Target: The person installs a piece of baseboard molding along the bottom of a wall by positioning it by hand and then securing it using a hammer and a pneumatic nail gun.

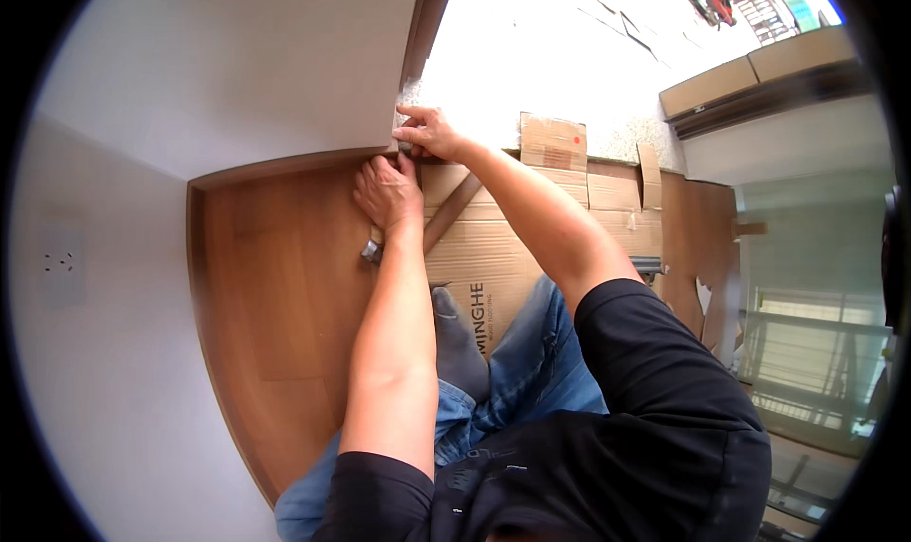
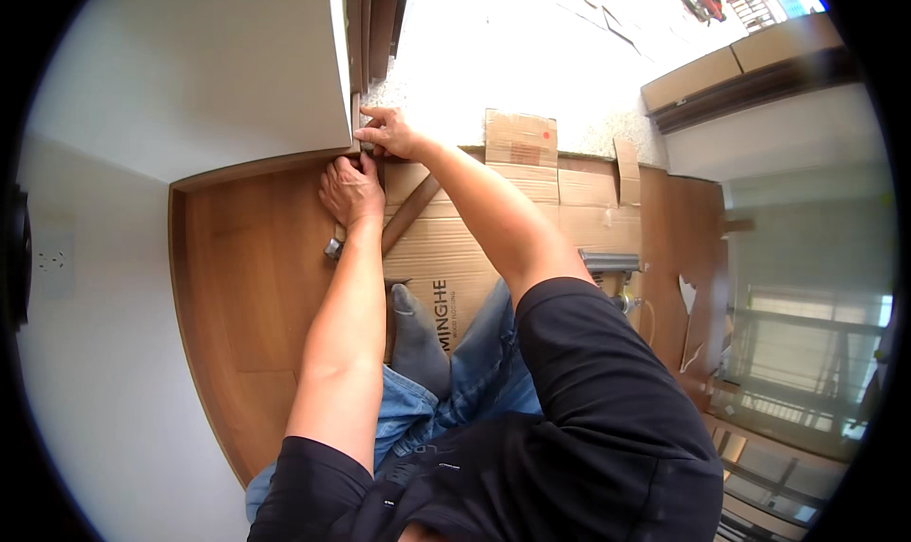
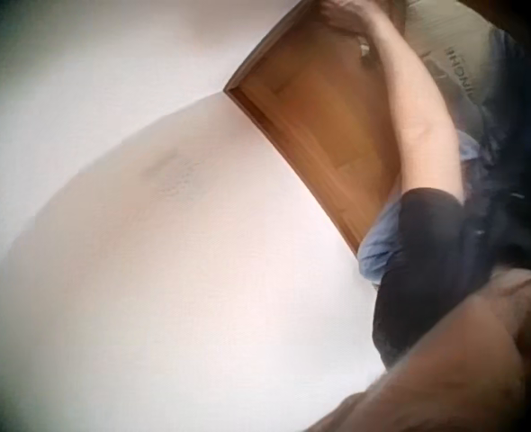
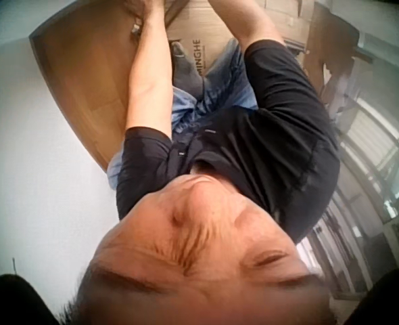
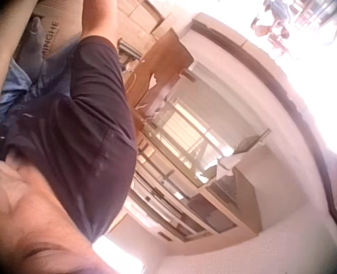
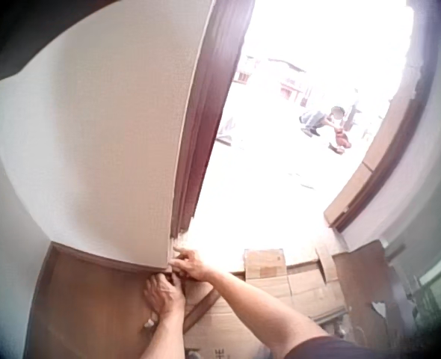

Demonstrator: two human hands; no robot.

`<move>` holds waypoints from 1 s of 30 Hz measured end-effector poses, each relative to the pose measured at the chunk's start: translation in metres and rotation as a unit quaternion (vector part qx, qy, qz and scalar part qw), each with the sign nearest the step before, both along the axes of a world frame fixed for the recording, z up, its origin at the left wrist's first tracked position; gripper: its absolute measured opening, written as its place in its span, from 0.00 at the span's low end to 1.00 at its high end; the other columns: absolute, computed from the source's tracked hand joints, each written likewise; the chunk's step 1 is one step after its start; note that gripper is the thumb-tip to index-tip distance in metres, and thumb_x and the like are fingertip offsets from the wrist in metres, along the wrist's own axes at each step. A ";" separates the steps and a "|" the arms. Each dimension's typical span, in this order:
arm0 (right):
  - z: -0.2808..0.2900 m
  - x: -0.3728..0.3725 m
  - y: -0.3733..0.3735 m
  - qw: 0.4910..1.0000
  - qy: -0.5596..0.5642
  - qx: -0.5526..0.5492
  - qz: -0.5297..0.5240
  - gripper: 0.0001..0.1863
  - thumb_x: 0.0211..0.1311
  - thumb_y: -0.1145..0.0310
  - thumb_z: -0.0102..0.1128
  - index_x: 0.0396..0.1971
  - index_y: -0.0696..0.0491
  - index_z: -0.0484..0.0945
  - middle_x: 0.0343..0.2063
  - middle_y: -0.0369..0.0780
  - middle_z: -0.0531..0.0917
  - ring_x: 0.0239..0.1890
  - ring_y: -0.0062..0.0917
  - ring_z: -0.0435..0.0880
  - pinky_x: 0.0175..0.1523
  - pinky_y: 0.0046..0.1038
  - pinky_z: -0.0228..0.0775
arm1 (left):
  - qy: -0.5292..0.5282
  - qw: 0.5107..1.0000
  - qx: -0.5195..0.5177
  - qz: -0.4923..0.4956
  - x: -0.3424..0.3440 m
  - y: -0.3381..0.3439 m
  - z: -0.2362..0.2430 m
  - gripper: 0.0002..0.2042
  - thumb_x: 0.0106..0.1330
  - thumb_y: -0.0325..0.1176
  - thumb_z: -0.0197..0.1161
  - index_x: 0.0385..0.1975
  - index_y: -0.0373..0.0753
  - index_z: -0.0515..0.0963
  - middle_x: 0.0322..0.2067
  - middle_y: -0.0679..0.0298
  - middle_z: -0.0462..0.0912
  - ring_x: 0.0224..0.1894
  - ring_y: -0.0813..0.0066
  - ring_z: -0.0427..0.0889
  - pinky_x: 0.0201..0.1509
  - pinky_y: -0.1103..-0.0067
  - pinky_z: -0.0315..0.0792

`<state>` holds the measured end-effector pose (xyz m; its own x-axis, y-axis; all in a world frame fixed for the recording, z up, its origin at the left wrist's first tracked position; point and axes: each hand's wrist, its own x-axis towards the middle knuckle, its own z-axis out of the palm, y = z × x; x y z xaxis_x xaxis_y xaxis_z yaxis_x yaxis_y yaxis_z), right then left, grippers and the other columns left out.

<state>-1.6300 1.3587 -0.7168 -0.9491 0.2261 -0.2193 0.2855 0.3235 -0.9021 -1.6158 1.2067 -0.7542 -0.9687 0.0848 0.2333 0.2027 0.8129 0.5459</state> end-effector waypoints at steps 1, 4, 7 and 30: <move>-0.003 0.002 0.002 1.000 -0.005 0.003 0.001 0.39 0.70 0.57 0.73 0.74 0.59 0.69 0.43 0.44 0.92 0.27 0.20 0.87 0.34 0.25 0.81 | -0.032 0.999 -0.003 -0.011 0.002 0.001 0.003 0.15 0.69 0.49 0.67 0.34 0.43 0.81 0.40 0.60 0.86 0.50 0.55 0.83 0.51 0.55 0.74; -0.006 0.002 0.006 0.999 -0.008 -0.028 -0.012 0.40 0.69 0.58 0.74 0.74 0.59 0.69 0.43 0.44 0.91 0.27 0.19 0.86 0.32 0.23 0.81 | -0.066 0.997 -0.010 -0.026 0.003 0.001 0.008 0.15 0.70 0.49 0.66 0.36 0.42 0.82 0.42 0.60 0.86 0.51 0.55 0.83 0.53 0.56 0.74; -0.007 -0.001 0.005 0.999 -0.010 -0.033 -0.008 0.40 0.69 0.58 0.75 0.75 0.58 0.69 0.43 0.44 0.91 0.26 0.18 0.85 0.30 0.22 0.80 | -0.049 0.999 -0.003 -0.020 0.001 -0.001 0.004 0.15 0.70 0.49 0.66 0.36 0.42 0.82 0.42 0.61 0.86 0.51 0.55 0.83 0.53 0.56 0.74; -0.004 0.000 0.004 0.999 -0.010 -0.030 -0.007 0.40 0.68 0.56 0.76 0.74 0.58 0.70 0.44 0.43 0.91 0.28 0.19 0.86 0.33 0.23 0.82 | -0.070 0.997 -0.001 -0.013 0.001 0.000 0.006 0.15 0.70 0.50 0.66 0.36 0.43 0.82 0.43 0.62 0.86 0.52 0.56 0.82 0.55 0.56 0.73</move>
